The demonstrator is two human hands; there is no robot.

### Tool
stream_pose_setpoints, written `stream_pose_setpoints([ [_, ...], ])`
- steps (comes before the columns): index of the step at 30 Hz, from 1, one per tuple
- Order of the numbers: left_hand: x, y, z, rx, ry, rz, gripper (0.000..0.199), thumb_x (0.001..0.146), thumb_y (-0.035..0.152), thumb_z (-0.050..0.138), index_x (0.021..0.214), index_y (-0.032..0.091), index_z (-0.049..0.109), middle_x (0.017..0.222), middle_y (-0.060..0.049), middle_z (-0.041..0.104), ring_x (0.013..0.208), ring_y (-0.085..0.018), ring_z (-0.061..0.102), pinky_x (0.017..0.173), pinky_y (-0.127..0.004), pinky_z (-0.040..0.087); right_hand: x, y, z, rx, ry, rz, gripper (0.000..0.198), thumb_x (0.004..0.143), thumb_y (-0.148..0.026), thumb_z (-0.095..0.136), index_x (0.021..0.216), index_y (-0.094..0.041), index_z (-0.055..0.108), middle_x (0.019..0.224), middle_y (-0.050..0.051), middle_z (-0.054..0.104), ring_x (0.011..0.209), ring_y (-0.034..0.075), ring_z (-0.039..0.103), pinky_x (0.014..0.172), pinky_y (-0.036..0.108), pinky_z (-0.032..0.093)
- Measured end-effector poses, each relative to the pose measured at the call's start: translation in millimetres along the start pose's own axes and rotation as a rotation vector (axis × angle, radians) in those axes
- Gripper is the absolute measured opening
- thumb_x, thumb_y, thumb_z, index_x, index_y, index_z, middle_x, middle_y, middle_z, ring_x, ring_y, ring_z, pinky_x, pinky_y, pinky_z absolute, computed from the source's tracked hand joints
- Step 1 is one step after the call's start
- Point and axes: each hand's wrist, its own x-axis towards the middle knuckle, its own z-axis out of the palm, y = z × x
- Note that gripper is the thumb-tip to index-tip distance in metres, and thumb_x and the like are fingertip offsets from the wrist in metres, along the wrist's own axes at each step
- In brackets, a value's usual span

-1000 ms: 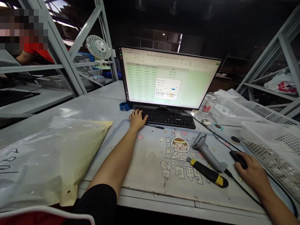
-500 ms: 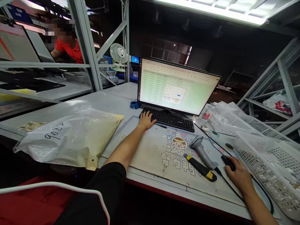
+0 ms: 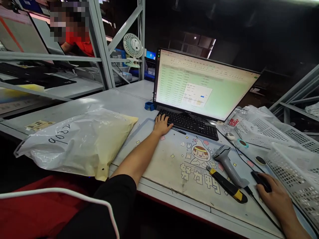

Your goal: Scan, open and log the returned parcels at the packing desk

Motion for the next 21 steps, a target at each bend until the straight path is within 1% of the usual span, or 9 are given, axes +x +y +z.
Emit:
stream_pose_setpoints([
  [4,-1,3,-1,-0.021,0.005,-0.003,0.072,0.104,0.061,0.043,0.162,0.018,0.042,0.175,-0.012,0.027,0.162,-0.04,0.017,0.134,-0.054,0.016,-3,-26,-15,-0.011,0.047,-0.012,0.057,0.088,-0.057,0.046,0.13,-0.024,0.067,0.138,0.012,0.065,0.129,0.037,0.063,0.115,0.054,0.049],
  [7,-2,6,-3,0.003,0.012,0.023,0.07,0.104,0.059,0.045,0.16,0.016,0.044,0.174,-0.013,0.029,0.16,-0.04,0.022,0.132,-0.054,0.021,-4,-34,-18,-0.028,0.045,-0.02,0.057,0.089,-0.057,0.046,0.13,-0.023,0.066,0.136,0.012,0.065,0.129,0.038,0.063,0.115,0.055,0.049],
  [9,-3,7,-5,0.031,0.021,0.048,0.068,0.105,0.058,0.046,0.158,0.015,0.048,0.172,-0.014,0.032,0.157,-0.04,0.028,0.13,-0.054,0.025,-4,-32,-17,-0.033,0.041,-0.023,0.057,0.088,-0.058,0.046,0.129,-0.024,0.066,0.135,0.012,0.066,0.128,0.038,0.063,0.116,0.054,0.048],
  [11,-4,9,-6,0.05,0.027,0.075,0.064,0.105,0.057,0.046,0.154,0.017,0.053,0.171,-0.013,0.034,0.155,-0.038,0.031,0.129,-0.054,0.027,-4,-27,-14,-0.034,0.045,-0.009,0.057,0.088,-0.058,0.046,0.13,-0.025,0.065,0.136,0.011,0.065,0.128,0.038,0.063,0.117,0.054,0.047],
  [15,-5,11,-8,0.069,0.022,0.097,0.057,0.106,0.055,0.043,0.145,0.019,0.061,0.172,-0.01,0.034,0.154,-0.037,0.032,0.128,-0.056,0.029,-3,-19,-10,-0.045,0.031,0.027,0.058,0.088,-0.059,0.046,0.131,-0.025,0.065,0.138,0.011,0.064,0.127,0.038,0.063,0.112,0.055,0.05],
  [17,-5,11,-9,0.073,0.019,0.091,0.055,0.106,0.054,0.043,0.143,0.019,0.063,0.172,-0.01,0.034,0.155,-0.037,0.031,0.128,-0.057,0.03,-2,-16,-7,-0.054,0.019,0.04,0.06,0.088,-0.06,0.046,0.133,-0.025,0.065,0.139,0.011,0.064,0.126,0.038,0.064,0.109,0.055,0.052],
  [21,-4,9,-10,0.063,0.029,0.083,0.058,0.105,0.056,0.044,0.148,0.02,0.06,0.173,-0.01,0.034,0.158,-0.039,0.027,0.129,-0.057,0.028,-1,-13,-1,-0.069,0.022,0.075,0.06,0.09,-0.06,0.046,0.136,-0.026,0.064,0.142,0.011,0.062,0.127,0.037,0.063,0.109,0.053,0.052],
])
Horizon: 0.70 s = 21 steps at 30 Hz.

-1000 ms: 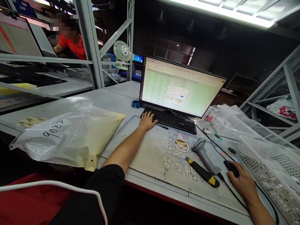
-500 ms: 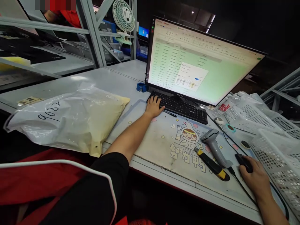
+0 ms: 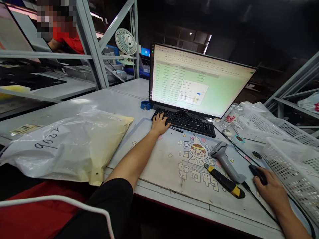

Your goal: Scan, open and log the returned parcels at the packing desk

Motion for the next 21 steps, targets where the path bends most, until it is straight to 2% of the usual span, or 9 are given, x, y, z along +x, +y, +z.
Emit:
stream_pose_setpoints([
  [6,2.2,-3.2,3.1,-0.031,0.017,-0.001,0.061,0.104,0.055,0.043,0.15,0.017,0.058,0.172,-0.013,0.035,0.159,-0.04,0.024,0.13,-0.061,0.022,1.6,-5.3,3.7,-0.009,0.044,-0.003,0.059,0.094,-0.059,0.043,0.134,-0.023,0.066,0.14,0.012,0.063,0.125,0.034,0.063,0.109,0.05,0.052],
  [21,3.8,-6.0,5.9,-0.038,0.005,-0.007,0.061,0.104,0.056,0.041,0.15,0.019,0.057,0.17,-0.013,0.037,0.159,-0.04,0.025,0.13,-0.059,0.023,0.6,-6.3,1.3,0.003,0.023,-0.02,0.058,0.095,-0.057,0.043,0.136,-0.022,0.065,0.141,0.012,0.062,0.125,0.034,0.064,0.109,0.052,0.053],
])
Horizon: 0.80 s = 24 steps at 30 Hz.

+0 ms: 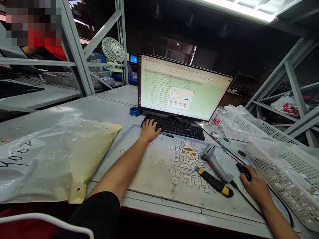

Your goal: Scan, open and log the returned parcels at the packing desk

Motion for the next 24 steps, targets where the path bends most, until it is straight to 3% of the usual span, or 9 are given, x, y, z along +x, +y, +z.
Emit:
stream_pose_setpoints([
  [10,-2,1,1,-0.012,0.009,0.001,0.059,0.105,0.056,0.043,0.15,0.02,0.057,0.169,-0.012,0.038,0.158,-0.037,0.026,0.131,-0.057,0.021,-3,4,-7,0.031,-0.037,-0.012,0.058,0.089,-0.056,0.049,0.137,-0.029,0.067,0.145,0.007,0.062,0.128,0.034,0.064,0.105,0.051,0.055],
  [24,-2,1,2,-0.018,0.02,0.003,0.06,0.106,0.057,0.042,0.15,0.02,0.057,0.169,-0.011,0.039,0.158,-0.037,0.027,0.131,-0.057,0.021,-6,-2,-11,0.076,-0.038,-0.08,0.056,0.092,-0.057,0.048,0.135,-0.027,0.067,0.145,0.008,0.06,0.132,0.035,0.061,0.115,0.051,0.049],
])
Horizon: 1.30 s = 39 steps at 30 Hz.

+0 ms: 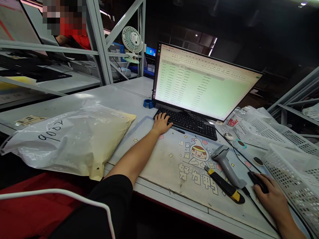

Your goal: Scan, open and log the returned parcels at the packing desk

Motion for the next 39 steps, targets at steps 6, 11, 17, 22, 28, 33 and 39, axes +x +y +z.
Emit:
stream_pose_setpoints([
  [6,-1,1,-3,-0.001,-0.008,-0.002,0.059,0.106,0.056,0.042,0.15,0.02,0.057,0.169,-0.011,0.038,0.158,-0.037,0.026,0.131,-0.057,0.021,2,5,2,0.003,0.016,0.011,0.055,0.09,-0.056,0.048,0.133,-0.028,0.069,0.145,0.007,0.061,0.132,0.035,0.062,0.112,0.052,0.051],
  [11,-2,2,-6,-0.003,-0.025,-0.005,0.06,0.106,0.057,0.042,0.151,0.02,0.056,0.17,-0.012,0.037,0.159,-0.037,0.025,0.132,-0.056,0.021,3,10,5,-0.018,-0.016,0.065,0.058,0.084,-0.059,0.053,0.13,-0.029,0.073,0.144,0.007,0.063,0.124,0.038,0.066,0.096,0.052,0.059],
  [17,-3,3,-9,0.011,-0.029,0.0,0.057,0.105,0.055,0.044,0.15,0.022,0.057,0.17,-0.013,0.037,0.159,-0.039,0.027,0.129,-0.059,0.025,5,29,17,-0.038,-0.025,0.091,0.064,0.089,-0.067,0.048,0.139,-0.032,0.068,0.148,0.007,0.061,0.124,0.037,0.067,0.084,0.049,0.062],
  [22,-2,3,-9,0.029,-0.048,0.044,0.053,0.106,0.057,0.044,0.15,0.031,0.059,0.172,-0.009,0.036,0.159,-0.037,0.026,0.127,-0.065,0.027,9,48,29,-0.036,-0.062,0.108,0.071,0.087,-0.073,0.048,0.141,-0.032,0.067,0.148,0.008,0.061,0.124,0.037,0.068,0.083,0.05,0.063],
  [28,-1,2,-6,0.047,-0.044,0.046,0.055,0.106,0.057,0.043,0.152,0.03,0.057,0.172,-0.009,0.036,0.16,-0.037,0.024,0.128,-0.063,0.025,5,35,28,-0.049,-0.005,0.078,0.065,0.095,-0.069,0.043,0.144,-0.031,0.064,0.148,0.007,0.06,0.128,0.034,0.065,0.099,0.053,0.059],
  [33,0,1,-5,0.047,-0.045,0.037,0.056,0.106,0.057,0.043,0.152,0.029,0.058,0.171,-0.01,0.036,0.16,-0.038,0.025,0.128,-0.062,0.025,8,36,26,-0.072,-0.031,0.088,0.064,0.094,-0.066,0.046,0.141,-0.028,0.067,0.144,0.009,0.063,0.125,0.034,0.066,0.096,0.048,0.061],
  [39,0,1,-5,0.038,-0.045,0.032,0.058,0.106,0.057,0.043,0.154,0.027,0.057,0.171,-0.011,0.035,0.16,-0.039,0.024,0.129,-0.063,0.023,3,24,23,-0.09,0.02,0.083,0.061,0.097,-0.063,0.042,0.142,-0.03,0.067,0.145,0.007,0.061,0.125,0.032,0.066,0.093,0.045,0.061],
])
